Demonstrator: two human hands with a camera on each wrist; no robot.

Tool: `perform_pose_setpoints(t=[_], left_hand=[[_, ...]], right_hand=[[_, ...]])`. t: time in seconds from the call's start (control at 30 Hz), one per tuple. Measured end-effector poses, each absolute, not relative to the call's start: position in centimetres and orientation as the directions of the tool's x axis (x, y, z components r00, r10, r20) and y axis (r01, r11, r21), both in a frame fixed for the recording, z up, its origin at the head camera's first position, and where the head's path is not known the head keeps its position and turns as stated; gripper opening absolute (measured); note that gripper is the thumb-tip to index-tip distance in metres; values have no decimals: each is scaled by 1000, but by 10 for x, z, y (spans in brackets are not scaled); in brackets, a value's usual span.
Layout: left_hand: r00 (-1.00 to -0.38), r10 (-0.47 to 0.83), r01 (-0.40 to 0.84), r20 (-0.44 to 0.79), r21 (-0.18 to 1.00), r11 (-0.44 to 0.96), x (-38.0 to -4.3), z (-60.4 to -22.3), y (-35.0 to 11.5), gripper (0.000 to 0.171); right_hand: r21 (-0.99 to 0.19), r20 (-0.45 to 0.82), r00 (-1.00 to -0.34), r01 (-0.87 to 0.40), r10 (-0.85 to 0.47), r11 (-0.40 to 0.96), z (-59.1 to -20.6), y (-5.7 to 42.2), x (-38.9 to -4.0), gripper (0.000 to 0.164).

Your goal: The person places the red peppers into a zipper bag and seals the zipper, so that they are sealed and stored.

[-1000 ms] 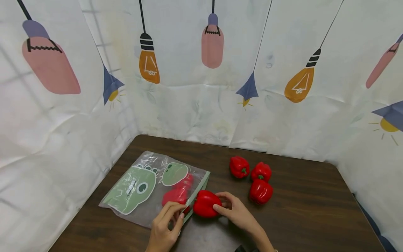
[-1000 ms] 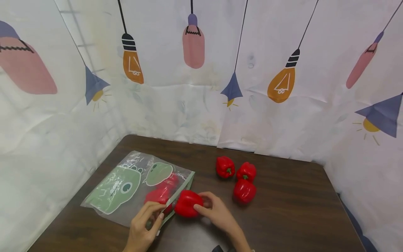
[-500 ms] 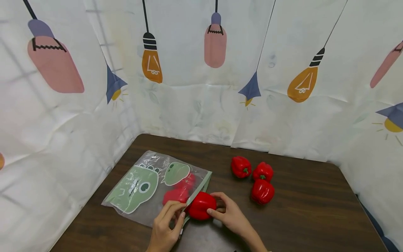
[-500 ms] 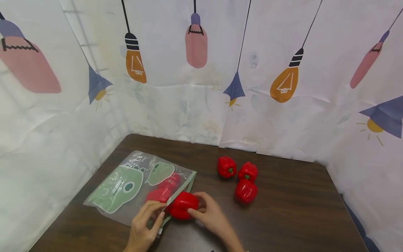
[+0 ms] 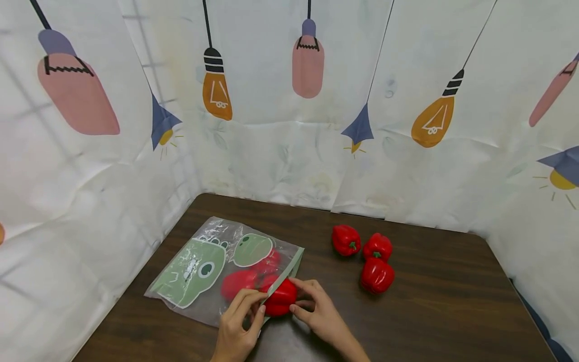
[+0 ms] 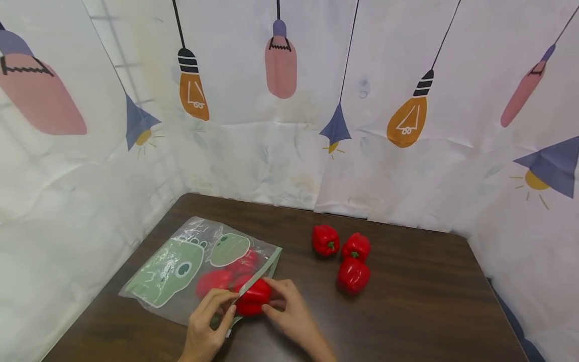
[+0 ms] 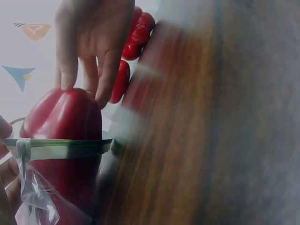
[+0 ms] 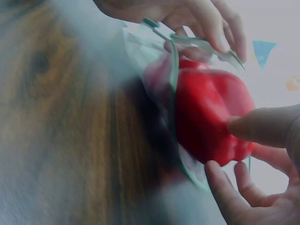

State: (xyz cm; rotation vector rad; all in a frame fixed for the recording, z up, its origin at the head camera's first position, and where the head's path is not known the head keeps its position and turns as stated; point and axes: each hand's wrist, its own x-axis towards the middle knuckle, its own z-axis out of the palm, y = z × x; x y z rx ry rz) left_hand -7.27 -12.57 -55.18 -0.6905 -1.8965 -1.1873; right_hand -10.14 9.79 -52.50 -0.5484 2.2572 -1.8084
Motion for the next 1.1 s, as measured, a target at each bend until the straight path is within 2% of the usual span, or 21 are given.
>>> perform_pose_setpoints(t=[0.3,0.43,0.6,0.77,1.1], left_hand=[[-580,42,746,813,510,428,-71,-550,-125,44],[-581,42,746,813,512,426,-70,-550,-124,45],[-597,45,734,801,522,434,-69,-549,-125,46],[-594,47,733,803,516,443,-69,-547,-125,47],[-579,52,747,814,504,433,-69,-547,-124,47]], right_hand=[[-969,130,-927,-194,-352,153,-530,87,-98,54],[-970,138,-918,-200,-371,136,-531,85,-96,53],[-979,92,-915,-156,-394,133,-531,83,-95,52],[-992,60,-905,-100,-421,75,-530,83,-96,48],[-996,82,-870,-93,-486,-2,-534,83,-95,48]])
